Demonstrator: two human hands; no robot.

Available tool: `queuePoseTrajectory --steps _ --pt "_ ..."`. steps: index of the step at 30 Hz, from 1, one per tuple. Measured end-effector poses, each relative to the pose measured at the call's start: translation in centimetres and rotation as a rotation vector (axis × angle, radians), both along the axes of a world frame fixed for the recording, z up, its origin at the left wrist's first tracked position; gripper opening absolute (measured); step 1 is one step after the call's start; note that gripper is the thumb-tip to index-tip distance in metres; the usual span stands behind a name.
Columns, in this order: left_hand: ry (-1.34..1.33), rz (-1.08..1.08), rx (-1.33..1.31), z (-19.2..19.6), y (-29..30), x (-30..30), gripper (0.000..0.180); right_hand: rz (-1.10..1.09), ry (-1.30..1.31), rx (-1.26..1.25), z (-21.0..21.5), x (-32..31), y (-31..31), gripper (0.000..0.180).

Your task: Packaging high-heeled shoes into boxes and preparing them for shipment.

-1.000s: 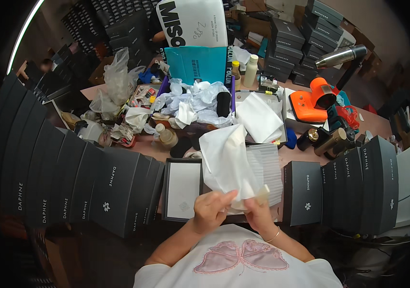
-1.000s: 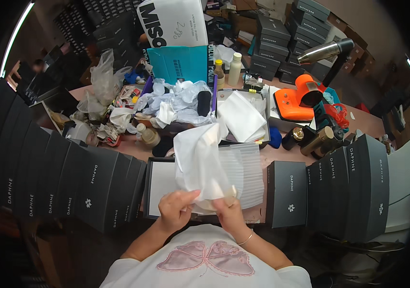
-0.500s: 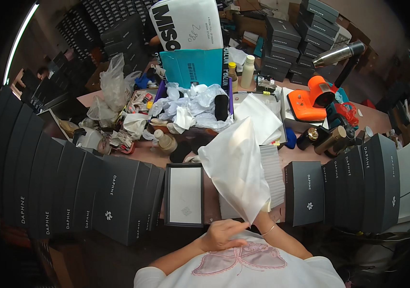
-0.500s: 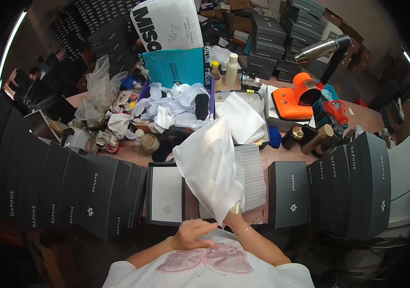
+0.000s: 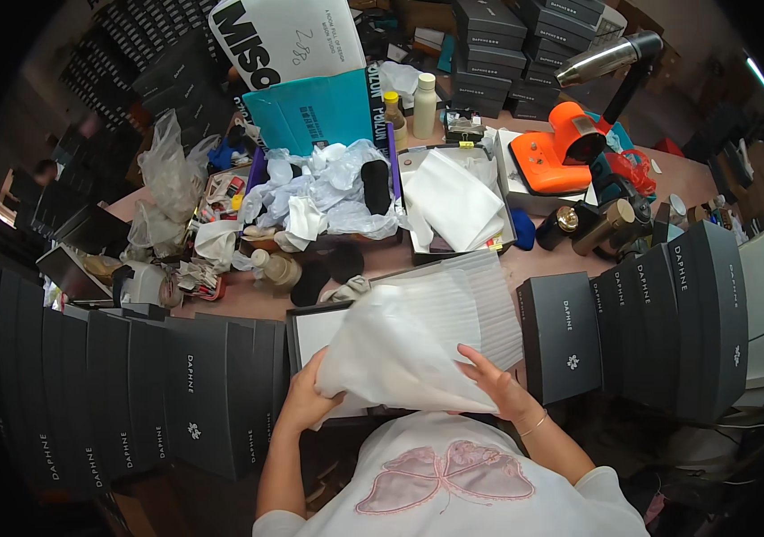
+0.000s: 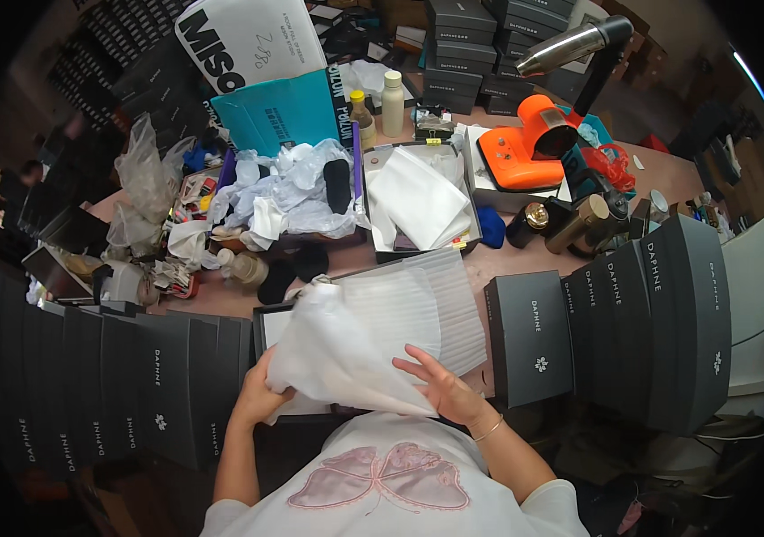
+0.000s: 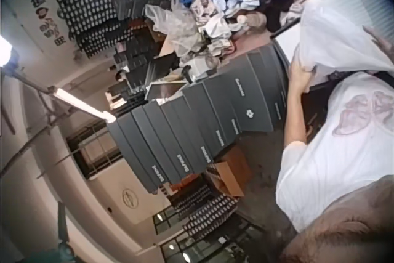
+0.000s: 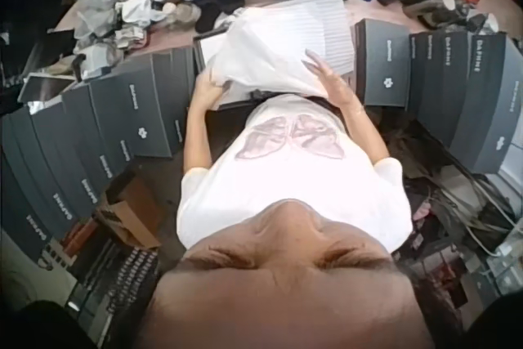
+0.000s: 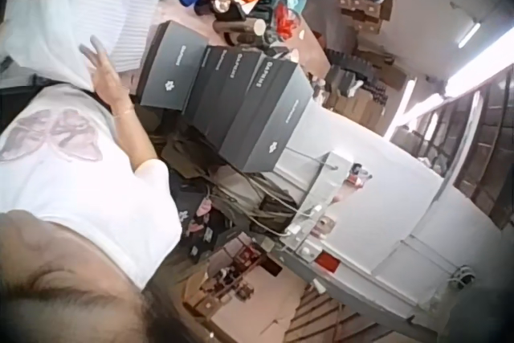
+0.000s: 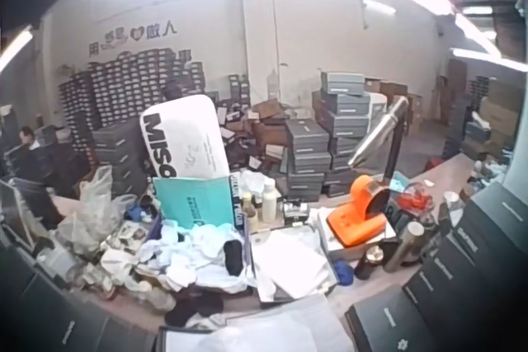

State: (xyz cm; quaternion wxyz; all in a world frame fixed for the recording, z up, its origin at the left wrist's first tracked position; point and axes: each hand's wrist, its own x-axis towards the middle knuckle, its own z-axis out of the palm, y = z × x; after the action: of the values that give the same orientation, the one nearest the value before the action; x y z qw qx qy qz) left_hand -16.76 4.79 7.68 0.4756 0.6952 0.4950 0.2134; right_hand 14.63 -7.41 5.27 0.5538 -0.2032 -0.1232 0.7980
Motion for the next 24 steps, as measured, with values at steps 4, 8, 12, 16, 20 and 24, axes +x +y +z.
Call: queuePoseTrajectory --steps 4,8,12,16,20,24 --pt "-0.436 0.319 -0.102 -5.8 5.3 7.9 0.088 0.130 -1.044 0.278 -0.3 0.2 0.3 0.068" --pt "-0.917 0.376 -0.654 -14.3 3.8 16.6 0.062 0.006 -0.868 -0.200 -7.3 -2.7 3.0 0.063" --pt "-0.246 0.276 -0.515 -18.0 -1.3 19.5 0.072 -0.017 -0.933 -0.202 -13.9 -2.8 2.8 0.059" --pt "-0.053 0.235 -0.105 -22.8 -2.1 21.2 0.080 0.240 -0.991 -0.174 -9.4 1.7 -2.4 0.037" --pt "-0.054 0.292 -0.034 -23.8 -3.3 23.3 0.078 0.176 -1.335 -0.178 -12.2 6.5 -6.1 0.049" --pt "-0.116 0.252 0.255 -16.8 -3.0 15.8 0.065 -0.014 -1.601 0.319 -7.6 4.3 0.8 0.065"
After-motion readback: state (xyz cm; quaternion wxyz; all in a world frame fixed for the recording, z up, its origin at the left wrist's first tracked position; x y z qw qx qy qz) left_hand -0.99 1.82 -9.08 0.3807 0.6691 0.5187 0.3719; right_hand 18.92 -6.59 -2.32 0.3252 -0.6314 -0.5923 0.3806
